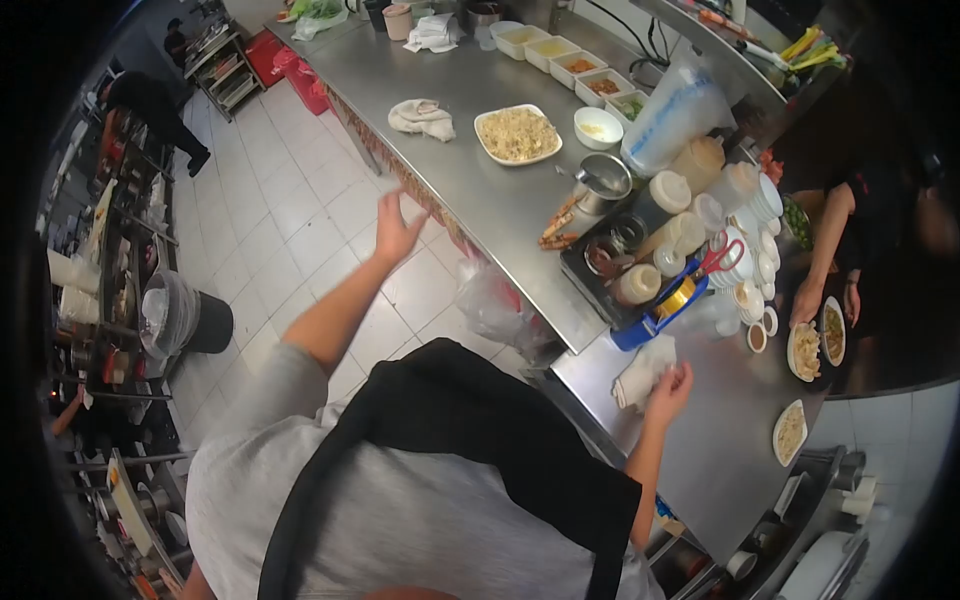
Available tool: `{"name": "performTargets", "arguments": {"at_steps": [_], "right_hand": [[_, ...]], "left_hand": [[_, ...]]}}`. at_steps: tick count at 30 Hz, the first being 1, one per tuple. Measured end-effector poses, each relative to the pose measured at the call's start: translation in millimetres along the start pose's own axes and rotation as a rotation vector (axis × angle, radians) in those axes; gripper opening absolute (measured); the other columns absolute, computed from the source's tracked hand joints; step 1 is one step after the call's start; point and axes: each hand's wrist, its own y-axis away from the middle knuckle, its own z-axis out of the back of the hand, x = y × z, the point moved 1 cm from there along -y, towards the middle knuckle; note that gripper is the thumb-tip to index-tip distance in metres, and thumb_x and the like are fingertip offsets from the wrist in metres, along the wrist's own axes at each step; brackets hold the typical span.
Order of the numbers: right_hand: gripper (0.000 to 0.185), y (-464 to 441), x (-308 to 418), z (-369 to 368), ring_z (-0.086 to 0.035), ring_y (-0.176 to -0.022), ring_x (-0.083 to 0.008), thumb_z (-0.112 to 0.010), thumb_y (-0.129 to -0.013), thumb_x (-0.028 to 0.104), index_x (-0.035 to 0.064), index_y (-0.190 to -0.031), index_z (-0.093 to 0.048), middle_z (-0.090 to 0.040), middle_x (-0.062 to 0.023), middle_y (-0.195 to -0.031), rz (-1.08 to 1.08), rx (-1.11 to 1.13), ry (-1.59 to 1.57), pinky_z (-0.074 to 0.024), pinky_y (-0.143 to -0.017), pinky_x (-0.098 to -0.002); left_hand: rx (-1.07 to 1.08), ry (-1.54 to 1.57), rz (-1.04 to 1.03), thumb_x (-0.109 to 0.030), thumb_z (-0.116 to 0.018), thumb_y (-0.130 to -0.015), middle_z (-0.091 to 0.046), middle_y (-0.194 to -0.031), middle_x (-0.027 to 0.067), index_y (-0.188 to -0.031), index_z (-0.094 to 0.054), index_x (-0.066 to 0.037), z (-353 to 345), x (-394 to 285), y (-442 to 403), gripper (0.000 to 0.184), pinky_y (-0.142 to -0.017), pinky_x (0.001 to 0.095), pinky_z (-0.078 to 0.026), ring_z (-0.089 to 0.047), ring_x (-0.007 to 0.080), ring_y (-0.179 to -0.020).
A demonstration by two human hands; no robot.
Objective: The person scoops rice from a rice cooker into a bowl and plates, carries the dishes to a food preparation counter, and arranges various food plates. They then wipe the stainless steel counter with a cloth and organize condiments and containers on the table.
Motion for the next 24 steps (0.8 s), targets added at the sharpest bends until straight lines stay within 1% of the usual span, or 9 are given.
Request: {"name": "performTargets", "arguments": {"at_steps": [3, 6, 9, 10, 14, 16, 18, 20, 24], "right_hand": [[0.032, 10.3, -29.6, 17.8, -0.049, -0.079, -0.0077, -0.053, -0.091, 0.026, 0.0075, -0.118, -0.053, -0.055, -0.0016, -0.1, 0.145, -0.158, 0.015, -0.0397, -0.064, -0.0213], [0.032, 34.9, -4.9, 11.8, -0.049, -0.084, -0.0094, -0.051, -0.092, 0.025, 0.006, -0.118, -0.052, -0.054, -0.0031, -0.102, -0.033, -0.236, -0.006, -0.0407, -0.069, -0.0224], [0.031, 47.3, 3.7, -3.1, -0.05, -0.088, -0.0116, -0.051, -0.092, 0.023, 0.0037, -0.116, -0.053, -0.055, -0.0042, -0.103, -0.012, -0.341, 0.095, -0.0415, -0.074, -0.0242], [0.031, 47.8, 0.1, -3.6, -0.051, -0.09, -0.0123, -0.051, -0.092, 0.023, 0.0028, -0.116, -0.054, -0.055, -0.0047, -0.103, 0.013, -0.377, 0.153, -0.0416, -0.075, -0.0247], [0.029, 57.5, 10.9, -10.4, -0.053, -0.092, -0.0167, -0.053, -0.092, 0.022, -0.0004, -0.11, -0.056, -0.056, -0.0081, -0.104, 0.021, -0.491, 0.298, -0.0423, -0.08, -0.0281], [0.027, 66.7, 26.8, -22.4, -0.053, -0.091, -0.0186, -0.053, -0.091, 0.022, -0.0002, -0.107, -0.057, -0.056, -0.0101, -0.104, 0.0, -0.538, 0.368, -0.0427, -0.08, -0.0297], [0.027, 82.8, 44.3, -35.3, -0.053, -0.091, -0.0185, -0.053, -0.091, 0.022, 0.0002, -0.107, -0.058, -0.056, -0.0104, -0.103, -0.037, -0.546, 0.509, -0.0426, -0.08, -0.0296], [0.028, 99.8, 56.4, -42.2, -0.053, -0.091, -0.0193, -0.055, -0.091, 0.023, 0.0005, -0.106, -0.059, -0.057, -0.0115, -0.103, -0.06, -0.572, 0.576, -0.0427, -0.08, -0.0308], [0.03, 137.8, 65.9, -51.0, -0.053, -0.09, -0.0204, -0.057, -0.089, 0.025, 0.0004, -0.106, -0.06, -0.058, -0.0127, -0.1, -0.123, -0.615, 0.562, -0.043, -0.077, -0.0325]], "left_hand": [[-0.111, -0.032, 0.146, -0.031, -0.069, -0.073, -0.035, -0.127, 0.0295, -0.129, -0.039, -0.01, -19.3, 13.8, -103.9, 0.067, -0.1, 0.0432, -0.033, -0.035, 0.0419, -0.119], [-0.076, -0.236, 0.293, -0.04, -0.066, -0.073, -0.025, -0.137, 0.0304, -0.132, -0.04, -0.024, -34.6, -4.9, -179.7, 0.067, -0.103, 0.0465, -0.03, -0.026, 0.0438, -0.128], [0.155, -0.533, 0.23, -0.037, -0.067, -0.071, -0.028, -0.138, 0.0242, -0.127, -0.048, -0.024, -46.3, 7.5, -203.8, 0.06, -0.101, 0.0483, -0.032, -0.029, 0.0429, -0.126], [0.279, -0.455, 0.163, -0.027, -0.062, -0.075, -0.042, -0.127, 0.019, -0.114, -0.059, -0.016, -72.8, 62.6, -221.9, 0.041, -0.095, 0.0462, -0.038, -0.041, 0.0402, -0.116], [0.115, -0.272, -0.105, -0.011, -0.054, -0.076, -0.06, -0.098, 0.0164, -0.096, -0.061, -0.006, -85.3, 74.1, -295.4, 0.021, -0.081, 0.0417, -0.046, -0.055, 0.0377, -0.093], [0.136, -0.175, -0.214, -0.013, -0.058, -0.074, -0.06, -0.099, 0.0166, -0.098, -0.061, -0.006, -90.7, 32.3, -340.8, 0.024, -0.082, 0.0414, -0.047, -0.055, 0.0389, -0.093], [0.378, -0.184, -0.256, -0.022, -0.064, -0.072, -0.059, -0.108, 0.0147, -0.107, -0.061, -0.011, -101.8, -16.8, -372.5, 0.037, -0.085, 0.0415, -0.047, -0.054, 0.0343, -0.104], [0.7, -0.482, -0.237, -0.035, -0.066, -0.072, -0.047, -0.129, 0.0128, -0.121, -0.053, -0.017, -114.6, -63.6, -381.0, 0.054, -0.093, 0.048, -0.041, -0.042, 0.0334, -0.121], [0.92, -0.451, -0.327, -0.049, -0.062, -0.076, -0.014, -0.15, 0.0099, -0.139, -0.032, -0.025, -205.2, -59.9, -378.6, 0.074, -0.104, 0.0585, -0.019, -0.009, 0.0323, -0.138]]}}
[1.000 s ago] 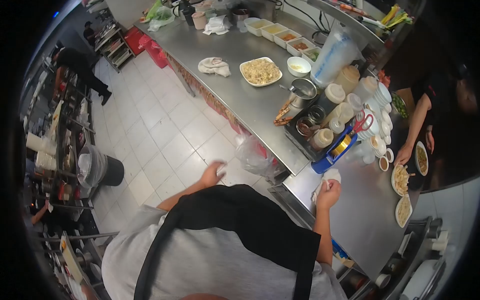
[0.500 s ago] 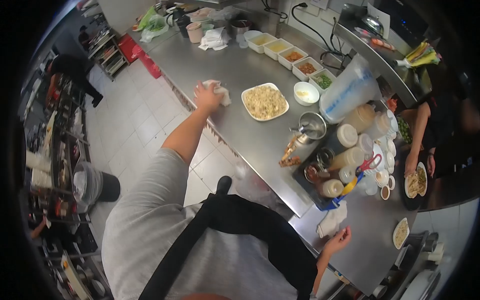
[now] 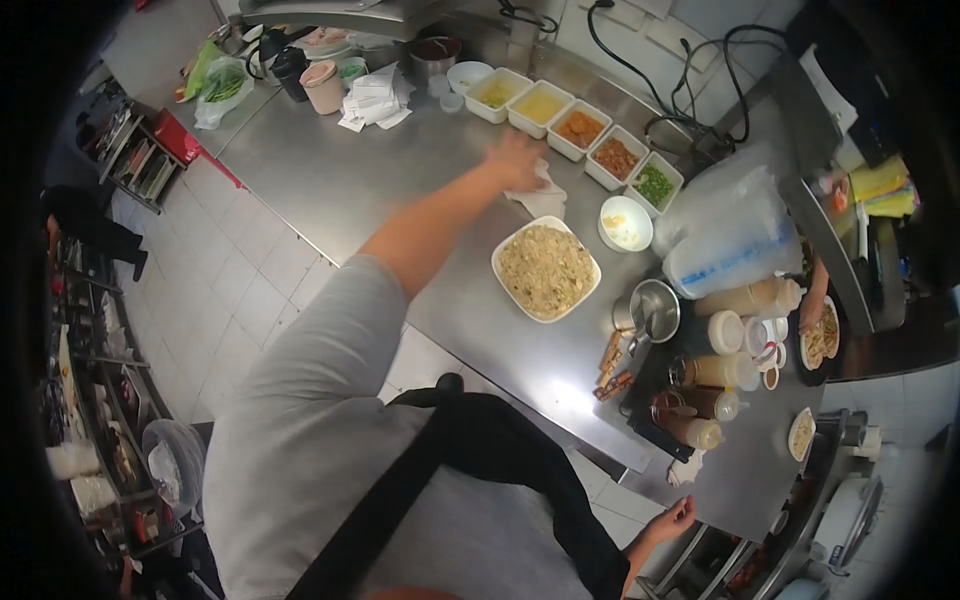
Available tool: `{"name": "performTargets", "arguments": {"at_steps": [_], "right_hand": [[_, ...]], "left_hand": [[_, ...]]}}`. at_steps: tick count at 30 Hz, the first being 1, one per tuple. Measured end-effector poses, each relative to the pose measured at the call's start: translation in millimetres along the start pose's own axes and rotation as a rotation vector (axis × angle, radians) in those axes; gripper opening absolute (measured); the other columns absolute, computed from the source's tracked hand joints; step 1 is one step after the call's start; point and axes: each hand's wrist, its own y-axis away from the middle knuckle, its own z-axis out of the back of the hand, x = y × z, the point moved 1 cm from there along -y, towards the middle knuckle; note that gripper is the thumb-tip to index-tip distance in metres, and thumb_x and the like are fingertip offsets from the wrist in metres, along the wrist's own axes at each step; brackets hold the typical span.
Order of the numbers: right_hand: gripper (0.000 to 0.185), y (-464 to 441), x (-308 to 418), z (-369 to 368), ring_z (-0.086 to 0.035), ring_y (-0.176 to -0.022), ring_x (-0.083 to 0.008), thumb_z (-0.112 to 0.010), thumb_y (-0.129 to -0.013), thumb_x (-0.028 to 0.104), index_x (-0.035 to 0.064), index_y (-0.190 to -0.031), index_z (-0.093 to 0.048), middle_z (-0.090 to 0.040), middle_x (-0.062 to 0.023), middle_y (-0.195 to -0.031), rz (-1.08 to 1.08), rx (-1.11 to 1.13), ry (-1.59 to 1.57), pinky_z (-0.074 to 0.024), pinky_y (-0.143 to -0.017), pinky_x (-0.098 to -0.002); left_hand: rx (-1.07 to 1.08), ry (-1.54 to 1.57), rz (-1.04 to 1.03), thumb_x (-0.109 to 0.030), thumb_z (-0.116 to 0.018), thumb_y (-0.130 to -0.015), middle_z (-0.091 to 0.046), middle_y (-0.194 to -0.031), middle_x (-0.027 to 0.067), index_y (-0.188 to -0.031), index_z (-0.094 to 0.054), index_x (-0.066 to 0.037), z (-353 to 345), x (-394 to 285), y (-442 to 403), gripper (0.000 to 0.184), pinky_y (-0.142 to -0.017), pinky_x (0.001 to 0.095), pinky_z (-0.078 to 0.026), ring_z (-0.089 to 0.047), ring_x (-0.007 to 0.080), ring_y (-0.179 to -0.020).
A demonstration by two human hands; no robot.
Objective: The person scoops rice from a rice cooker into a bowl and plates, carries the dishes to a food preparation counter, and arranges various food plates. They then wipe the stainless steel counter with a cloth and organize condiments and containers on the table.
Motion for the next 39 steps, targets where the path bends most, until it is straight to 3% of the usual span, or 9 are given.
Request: {"name": "performTargets", "arguments": {"at_steps": [9, 13, 15, 19, 22, 25, 27, 31, 39], "right_hand": [[0.04, 12.9, -12.3, 13.1, -0.057, -0.083, -0.0239, -0.058, -0.088, 0.027, -0.004, -0.113, -0.055, -0.06, -0.0146, -0.098, -0.017, -0.021, 0.073, -0.0467, -0.071, -0.0346], [0.043, 19.4, -38.5, 32.8, -0.062, -0.087, -0.0339, -0.063, -0.085, 0.028, -0.0031, -0.114, -0.055, -0.062, -0.0234, -0.097, -0.215, -0.314, 0.319, -0.0483, -0.074, -0.0418], [0.042, 30.0, -58.3, 42.8, -0.062, -0.084, -0.0378, -0.063, -0.083, 0.032, 0.0, -0.109, -0.058, -0.063, -0.022, -0.094, -0.343, -0.504, 0.467, -0.05, -0.07, -0.0464], [0.046, 52.7, -74.6, 34.8, -0.062, -0.085, -0.0385, -0.058, -0.083, 0.039, 0.0015, -0.11, -0.057, -0.062, -0.0217, -0.096, -0.698, -0.77, 0.533, -0.0492, -0.072, -0.0484], [0.047, 64.2, -81.2, 29.3, -0.061, -0.087, -0.0387, -0.058, -0.083, 0.039, 0.0013, -0.111, -0.056, -0.062, -0.0223, -0.097, -0.767, -0.698, 0.558, -0.0486, -0.074, -0.0481], [0.048, 75.6, -104.0, 20.1, -0.06, -0.088, -0.0389, -0.057, -0.083, 0.04, 0.001, -0.112, -0.055, -0.061, -0.0229, -0.099, -0.802, -0.588, 0.56, -0.048, -0.076, -0.0479], [0.049, 80.6, -121.1, 9.7, -0.06, -0.09, -0.039, -0.057, -0.083, 0.04, 0.0008, -0.113, -0.054, -0.06, -0.0233, -0.1, -0.803, -0.52, 0.533, -0.0476, -0.077, -0.0477], [0.051, 98.6, -154.6, -4.3, -0.059, -0.092, -0.0392, -0.057, -0.083, 0.041, 0.0004, -0.114, -0.053, -0.059, -0.0242, -0.102, -0.784, -0.441, 0.402, -0.0467, -0.079, -0.0474], [0.039, 93.1, -49.8, 82.4, -0.057, -0.099, -0.0344, -0.053, -0.088, 0.025, -0.0063, -0.111, -0.054, -0.06, -0.0231, -0.104, -0.726, -0.872, 0.153, -0.0448, -0.087, -0.0396]], "left_hand": [[-0.062, 0.02, -0.278, -0.031, -0.038, -0.094, -0.006, -0.152, 0.0099, -0.142, -0.025, -0.028, -74.0, 75.8, 60.0, 0.05, -0.109, 0.0535, -0.006, -0.001, 0.0304, -0.14], [-0.125, -0.007, -0.241, -0.014, -0.051, -0.084, -0.016, -0.149, 0.0116, -0.138, -0.033, -0.021, -61.5, 179.1, 200.4, 0.058, -0.105, 0.0548, -0.02, -0.018, 0.0326, -0.136], [-0.433, 0.09, -0.323, -0.005, -0.052, -0.079, -0.047, -0.131, 0.016, -0.126, -0.05, -0.012, -76.6, 260.0, 256.8, 0.048, -0.099, 0.0399, -0.037, -0.046, 0.033, -0.119], [-0.389, 0.49, 0.487, 0.006, -0.046, -0.079, -0.058, -0.116, 0.0152, -0.116, -0.059, -0.007, -39.2, 313.3, 364.3, 0.041, -0.081, 0.0328, -0.051, -0.059, 0.0285, -0.1], [-0.655, 0.854, 0.12, 0.011, -0.043, -0.076, -0.055, -0.118, 0.0128, -0.113, -0.061, -0.007, -2.2, 259.8, 352.1, 0.045, -0.076, 0.0307, -0.055, -0.058, 0.0248, -0.102], [-0.37, 0.393, -0.368, 0.003, -0.055, -0.058, -0.046, -0.133, 0.0096, -0.105, -0.064, -0.009, 27.4, 180.1, 318.3, 0.049, -0.103, 0.0441, -0.03, -0.036, 0.0341, -0.126], [-0.165, 0.346, -0.468, -0.018, -0.065, -0.072, -0.037, -0.141, 0.0096, -0.117, -0.058, -0.02, -5.1, 140.0, 295.2, 0.045, -0.104, 0.0573, -0.018, -0.022, 0.0347, -0.135], [-0.051, 0.003, -0.367, -0.037, -0.056, -0.083, -0.012, -0.149, 0.0162, -0.141, -0.027, -0.026, -97.4, 70.1, 255.3, 0.066, -0.097, 0.0679, -0.021, -0.01, 0.0441, -0.134], [-0.339, -0.237, -0.293, -0.023, -0.055, -0.08, -0.029, -0.143, 0.0134, -0.137, -0.036, -0.021, -53.2, 194.0, 140.9, 0.06, -0.101, 0.0586, -0.025, -0.027, 0.038, -0.13]]}}
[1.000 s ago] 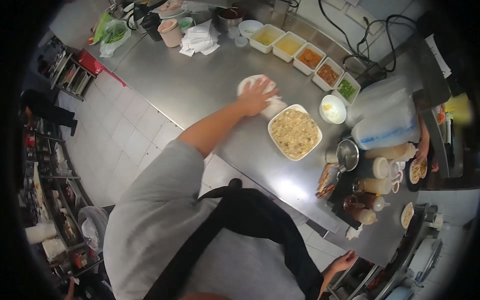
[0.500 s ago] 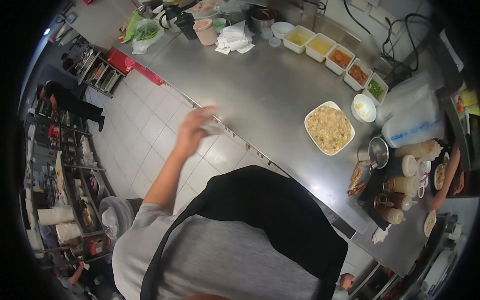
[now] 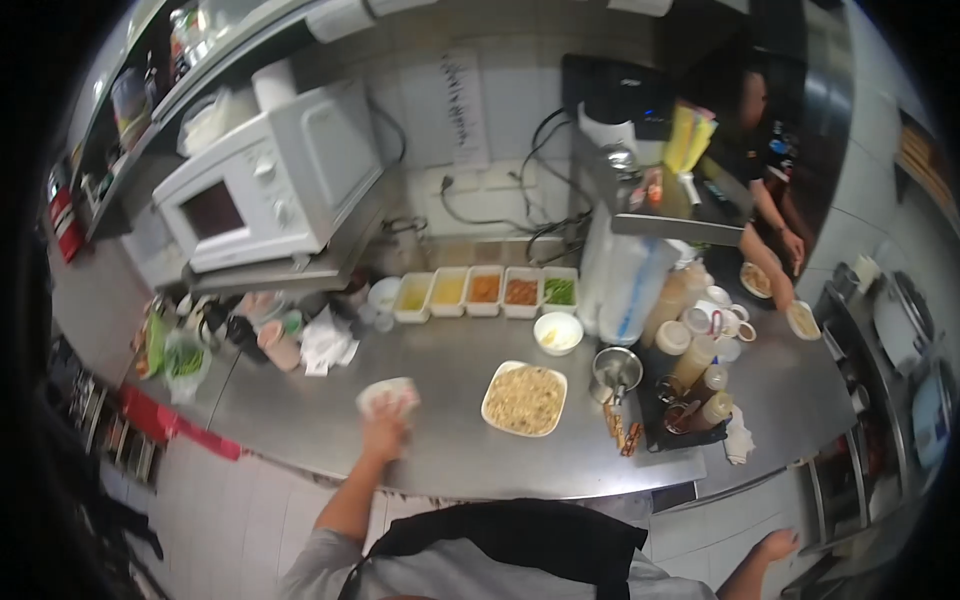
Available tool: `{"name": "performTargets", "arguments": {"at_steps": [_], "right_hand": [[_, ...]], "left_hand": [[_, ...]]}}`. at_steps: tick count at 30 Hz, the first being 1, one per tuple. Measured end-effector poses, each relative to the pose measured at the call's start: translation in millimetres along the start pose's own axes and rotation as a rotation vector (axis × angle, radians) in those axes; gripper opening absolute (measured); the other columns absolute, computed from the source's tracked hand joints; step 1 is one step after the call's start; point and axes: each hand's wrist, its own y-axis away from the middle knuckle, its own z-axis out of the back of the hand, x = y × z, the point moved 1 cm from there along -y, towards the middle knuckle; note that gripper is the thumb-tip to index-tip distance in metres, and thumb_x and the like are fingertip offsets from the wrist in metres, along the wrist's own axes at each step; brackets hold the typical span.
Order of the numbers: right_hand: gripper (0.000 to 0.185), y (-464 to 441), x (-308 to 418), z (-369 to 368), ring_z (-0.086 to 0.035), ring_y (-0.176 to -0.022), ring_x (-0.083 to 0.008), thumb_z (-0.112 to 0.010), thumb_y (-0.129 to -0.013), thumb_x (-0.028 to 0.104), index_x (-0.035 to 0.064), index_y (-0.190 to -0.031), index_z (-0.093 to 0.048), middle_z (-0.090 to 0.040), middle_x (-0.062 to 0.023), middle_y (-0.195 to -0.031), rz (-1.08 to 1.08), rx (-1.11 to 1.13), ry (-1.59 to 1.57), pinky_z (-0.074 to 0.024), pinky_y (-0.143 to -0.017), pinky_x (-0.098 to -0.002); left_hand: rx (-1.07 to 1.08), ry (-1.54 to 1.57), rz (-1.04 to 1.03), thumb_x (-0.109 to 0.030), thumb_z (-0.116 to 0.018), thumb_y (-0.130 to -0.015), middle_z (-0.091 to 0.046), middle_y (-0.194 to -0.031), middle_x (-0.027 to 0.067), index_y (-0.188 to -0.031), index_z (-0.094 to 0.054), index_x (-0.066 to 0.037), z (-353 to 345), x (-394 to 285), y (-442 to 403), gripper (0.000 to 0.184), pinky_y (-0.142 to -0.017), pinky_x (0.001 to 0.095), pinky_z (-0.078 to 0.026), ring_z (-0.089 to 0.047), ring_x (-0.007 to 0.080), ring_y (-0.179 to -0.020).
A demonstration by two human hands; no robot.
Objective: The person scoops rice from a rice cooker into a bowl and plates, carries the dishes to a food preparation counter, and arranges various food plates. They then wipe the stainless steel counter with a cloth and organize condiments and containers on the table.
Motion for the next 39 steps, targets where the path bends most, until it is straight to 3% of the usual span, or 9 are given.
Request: {"name": "performTargets", "arguments": {"at_steps": [2, 6, 11, 18, 27, 31, 34, 35, 39], "right_hand": [[0.032, -64.9, 29.2, -35.7, -0.057, -0.1, -0.0275, -0.049, -0.092, 0.026, 0.0017, -0.109, -0.06, -0.062, -0.0153, -0.106, 0.2, 0.02, -0.22, -0.0434, -0.087, -0.0341], [0.028, -56.2, 269.3, -20.9, -0.04, -0.061, -0.0032, -0.051, -0.094, 0.03, 0.0043, -0.09, -0.06, -0.049, 0.0053, -0.073, 0.455, 0.42, -0.817, -0.0321, -0.055, -0.0165], [0.022, 57.8, 531.9, 53.6, -0.053, -0.086, -0.0083, -0.05, -0.089, 0.009, 0.0039, -0.11, -0.054, -0.056, -0.0011, -0.098, 0.99, 0.851, -0.956, -0.044, -0.073, -0.0219], [0.028, 220.1, 747.2, 72.2, -0.054, -0.099, -0.0119, -0.054, -0.088, 0.021, 0.0067, -0.111, -0.06, -0.057, -0.0028, -0.117, 1.373, 1.477, -1.192, -0.0425, -0.084, -0.0249], [0.025, 326.8, 818.2, 22.8, -0.053, -0.094, -0.0142, -0.07, -0.074, 0.012, 0.0128, -0.099, -0.065, -0.057, -0.0068, -0.104, 0.605, 1.107, -1.459, -0.0443, -0.084, -0.0325], [0.018, 305.2, 809.2, 23.9, -0.051, -0.1, -0.0206, -0.067, -0.07, 0.012, 0.0175, -0.087, -0.067, -0.056, -0.0088, -0.093, 0.941, 0.444, -1.601, -0.0429, -0.086, -0.0338], [0.017, 284.0, 820.8, 35.7, -0.056, -0.095, -0.0203, -0.068, -0.069, 0.015, 0.0152, -0.086, -0.067, -0.06, -0.0099, -0.089, 1.094, 0.428, -1.523, -0.045, -0.083, -0.0339], [0.015, 280.7, 825.8, 31.4, -0.061, -0.083, -0.0168, -0.066, -0.071, 0.011, 0.0108, -0.086, -0.067, -0.064, -0.0086, -0.082, 0.999, 0.868, -1.512, -0.0491, -0.074, -0.03], [0.011, 285.7, 816.7, 8.8, -0.063, -0.079, -0.01, -0.06, -0.076, 0.0, 0.0035, -0.085, -0.066, -0.065, -0.0051, -0.081, 0.776, 1.209, -1.652, -0.0507, -0.063, -0.0217]], "left_hand": [[-0.181, 0.072, -0.1, -0.015, -0.048, -0.082, -0.035, -0.139, 0.0172, -0.136, -0.036, -0.017, -40.0, 145.4, 7.3, 0.055, -0.105, 0.0562, -0.02, -0.029, 0.039, -0.129], [-0.116, 0.142, 0.786, -0.013, -0.038, -0.087, -0.043, -0.135, 0.0168, -0.128, -0.046, -0.006, -34.0, 269.8, 81.8, 0.043, -0.111, 0.0393, -0.018, -0.033, 0.0311, -0.129], [0.177, -0.085, 0.907, -0.012, -0.049, -0.08, -0.06, -0.105, 0.0216, -0.103, -0.063, -0.002, 74.8, 255.3, 95.6, 0.029, -0.089, 0.0411, -0.042, -0.054, 0.0347, -0.105], [-0.072, 0.505, 0.085, -0.021, -0.066, -0.078, -0.041, -0.132, 0.0244, -0.132, -0.044, -0.021, 100.5, 87.2, 33.2, 0.059, -0.101, 0.0458, -0.033, -0.037, 0.0412, -0.123], [-0.051, 0.759, -0.093, -0.02, -0.068, -0.078, -0.028, -0.143, 0.0195, -0.134, -0.042, -0.016, 175.8, -88.7, 40.9, 0.062, -0.107, 0.0453, -0.022, -0.02, 0.0404, -0.134], [-0.087, 0.793, 0.004, -0.015, -0.068, -0.077, -0.028, -0.143, 0.0179, -0.132, -0.044, -0.014, 184.3, -93.4, 60.7, 0.059, -0.107, 0.0435, -0.023, -0.021, 0.0383, -0.134], [-0.095, 0.881, 0.05, -0.014, -0.067, -0.077, -0.029, -0.142, 0.0171, -0.13, -0.046, -0.014, 172.6, -91.6, 64.8, 0.057, -0.107, 0.0415, -0.024, -0.023, 0.0366, -0.134], [-0.098, 0.917, 0.063, -0.013, -0.067, -0.077, -0.03, -0.142, 0.0169, -0.13, -0.046, -0.014, 167.7, -94.1, 65.8, 0.057, -0.107, 0.0409, -0.024, -0.024, 0.036, -0.133], [-0.1, 0.933, 0.013, -0.012, -0.066, -0.077, -0.032, -0.141, 0.0161, -0.129, -0.048, -0.014, 166.2, -111.8, 54.8, 0.055, -0.107, 0.04, -0.024, -0.027, 0.0328, -0.133]]}}
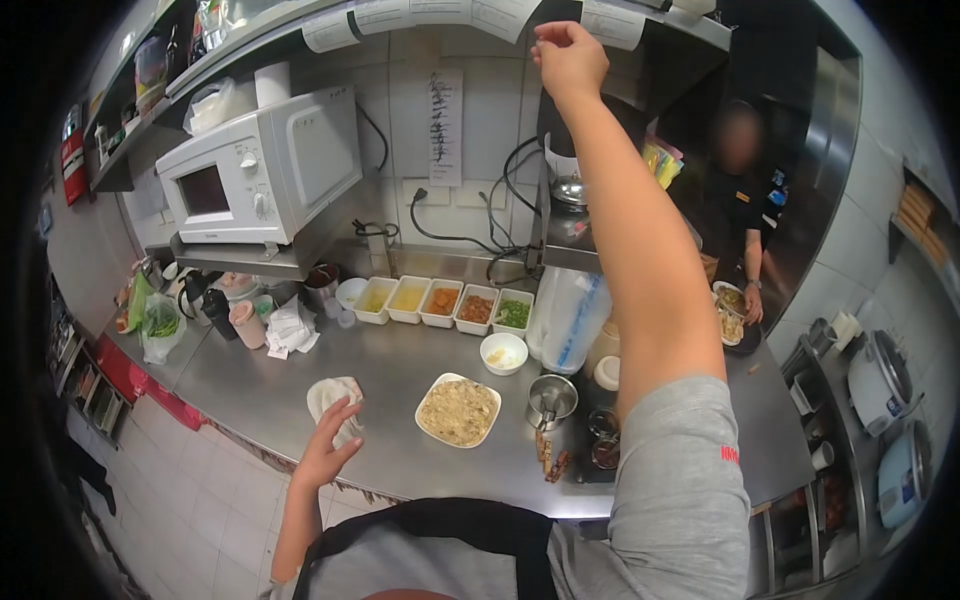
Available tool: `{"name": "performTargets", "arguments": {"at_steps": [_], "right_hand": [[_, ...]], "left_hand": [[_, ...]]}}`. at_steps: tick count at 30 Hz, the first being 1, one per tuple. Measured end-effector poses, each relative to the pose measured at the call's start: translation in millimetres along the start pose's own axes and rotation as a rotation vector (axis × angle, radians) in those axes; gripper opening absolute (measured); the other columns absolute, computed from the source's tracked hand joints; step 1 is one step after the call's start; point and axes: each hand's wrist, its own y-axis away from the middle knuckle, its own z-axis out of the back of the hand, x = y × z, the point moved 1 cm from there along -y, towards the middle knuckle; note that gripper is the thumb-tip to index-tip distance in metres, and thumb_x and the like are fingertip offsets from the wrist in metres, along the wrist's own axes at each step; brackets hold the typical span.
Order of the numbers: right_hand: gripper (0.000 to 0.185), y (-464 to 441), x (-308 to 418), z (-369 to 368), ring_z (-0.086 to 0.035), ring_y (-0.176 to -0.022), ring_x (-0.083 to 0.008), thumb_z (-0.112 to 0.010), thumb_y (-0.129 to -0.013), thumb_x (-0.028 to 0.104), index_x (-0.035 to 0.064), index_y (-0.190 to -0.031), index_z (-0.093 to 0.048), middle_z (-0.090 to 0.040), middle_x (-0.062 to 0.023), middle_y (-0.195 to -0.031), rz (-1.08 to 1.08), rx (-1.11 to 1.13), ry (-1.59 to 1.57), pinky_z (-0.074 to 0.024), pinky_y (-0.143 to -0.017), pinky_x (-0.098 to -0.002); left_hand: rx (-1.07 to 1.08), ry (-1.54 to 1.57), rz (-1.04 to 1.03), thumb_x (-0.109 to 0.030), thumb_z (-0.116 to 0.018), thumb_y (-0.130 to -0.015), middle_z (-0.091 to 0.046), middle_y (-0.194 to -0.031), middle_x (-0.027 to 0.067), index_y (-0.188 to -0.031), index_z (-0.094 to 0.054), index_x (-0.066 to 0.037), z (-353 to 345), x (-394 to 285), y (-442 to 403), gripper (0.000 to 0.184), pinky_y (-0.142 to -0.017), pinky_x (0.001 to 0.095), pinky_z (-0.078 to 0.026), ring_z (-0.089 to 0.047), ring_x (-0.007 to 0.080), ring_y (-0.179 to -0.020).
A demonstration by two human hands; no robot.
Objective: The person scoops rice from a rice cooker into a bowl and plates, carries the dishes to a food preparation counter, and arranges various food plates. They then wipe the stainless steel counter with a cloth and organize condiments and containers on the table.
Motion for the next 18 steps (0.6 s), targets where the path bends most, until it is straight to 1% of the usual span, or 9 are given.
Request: {"name": "performTargets", "arguments": {"at_steps": [3, 6, 9, 10, 13, 14, 15, 17, 18], "right_hand": [[0.014, 13.4, 0.8, 7.4, -0.061, -0.091, -0.0131, -0.063, -0.076, 0.004, 0.0046, -0.089, -0.067, -0.064, -0.0063, -0.092, -0.05, 0.057, -0.115, -0.0492, -0.072, -0.0258], [0.02, 4.4, 9.6, 1.4, -0.056, -0.1, -0.0154, -0.064, -0.078, 0.012, 0.007, -0.098, -0.067, -0.062, -0.0068, -0.103, 0.042, 0.242, -0.129, -0.044, -0.082, -0.0292], [0.031, -5.4, 16.6, -6.4, -0.044, -0.112, -0.0148, -0.059, -0.086, 0.019, 0.0124, -0.116, -0.061, -0.051, -0.009, -0.125, -0.19, 0.404, -0.214, -0.0325, -0.093, -0.0307], [0.029, -15.8, 3.8, -4.2, -0.047, -0.108, -0.0148, -0.057, -0.087, 0.016, 0.0086, -0.115, -0.06, -0.054, -0.0064, -0.12, -0.142, 0.421, -0.207, -0.0359, -0.09, -0.0314], [0.027, -23.8, -22.7, 10.9, -0.049, -0.106, -0.015, -0.055, -0.089, 0.015, 0.0048, -0.113, -0.06, -0.057, -0.0057, -0.115, -0.212, 0.42, -0.389, -0.0378, -0.089, -0.0323], [0.025, -5.3, -0.4, 15.3, -0.051, -0.103, -0.0156, -0.053, -0.09, 0.014, 0.0022, -0.112, -0.06, -0.059, -0.0053, -0.111, -0.274, 0.392, -0.377, -0.0393, -0.088, -0.0329], [0.027, 0.2, -0.6, 21.3, -0.053, -0.102, -0.0161, -0.053, -0.09, 0.014, 0.0014, -0.113, -0.058, -0.059, -0.0063, -0.111, -0.288, 0.413, -0.412, -0.039, -0.088, -0.0324], [0.031, 17.0, 9.2, 32.3, -0.053, -0.103, -0.0163, -0.053, -0.09, 0.015, -0.0004, -0.116, -0.056, -0.058, -0.0074, -0.113, -0.327, 0.489, -0.503, -0.0394, -0.089, -0.0312], [0.031, 25.7, 14.8, 37.1, -0.054, -0.1, -0.0158, -0.053, -0.09, 0.015, -0.0022, -0.115, -0.056, -0.059, -0.0073, -0.111, -0.322, 0.552, -0.544, -0.0407, -0.087, -0.0309]], "left_hand": [[0.027, -0.03, -0.007, -0.01, -0.064, -0.077, -0.033, -0.141, 0.0154, -0.128, -0.048, -0.013, -4.0, -22.1, -10.1, 0.054, -0.107, 0.0399, -0.024, -0.029, 0.0312, -0.132], [0.015, 0.016, -0.002, -0.013, -0.066, -0.078, -0.034, -0.14, 0.0157, -0.128, -0.048, -0.014, -12.5, -44.6, -17.7, 0.053, -0.107, 0.0395, -0.025, -0.028, 0.0319, -0.133], [-0.006, 0.051, 0.035, -0.013, -0.066, -0.078, -0.034, -0.14, 0.0154, -0.128, -0.048, -0.014, -29.8, -59.7, -11.1, 0.053, -0.106, 0.0394, -0.026, -0.028, 0.0317, -0.132], [-0.012, 0.05, 0.058, -0.013, -0.066, -0.078, -0.034, -0.14, 0.0153, -0.128, -0.048, -0.014, -36.0, -64.0, -6.7, 0.053, -0.106, 0.0393, -0.026, -0.028, 0.0316, -0.132], [-0.027, 0.04, 0.113, -0.013, -0.066, -0.078, -0.034, -0.14, 0.015, -0.128, -0.048, -0.014, -49.2, -67.5, 7.0, 0.054, -0.105, 0.0391, -0.028, -0.029, 0.0318, -0.132], [-0.033, 0.034, 0.135, -0.013, -0.066, -0.077, -0.034, -0.14, 0.0149, -0.128, -0.048, -0.014, -52.0, -68.1, 12.4, 0.054, -0.105, 0.039, -0.028, -0.03, 0.0319, -0.131], [-0.043, 0.019, 0.126, -0.013, -0.067, -0.077, -0.033, -0.14, 0.0148, -0.129, -0.047, -0.014, -54.1, -72.7, 14.3, 0.056, -0.105, 0.0395, -0.028, -0.03, 0.0316, -0.131], [-0.065, -0.013, 0.108, -0.014, -0.067, -0.076, -0.033, -0.141, 0.0146, -0.131, -0.045, -0.015, -47.7, -83.8, 10.0, 0.059, -0.104, 0.0404, -0.029, -0.03, 0.0311, -0.131], [-0.091, 0.052, 0.064, -0.014, -0.067, -0.076, -0.03, -0.143, 0.014, -0.134, -0.042, -0.015, -43.4, -91.4, 4.5, 0.063, -0.104, 0.0414, -0.029, -0.03, 0.0303, -0.132]]}}
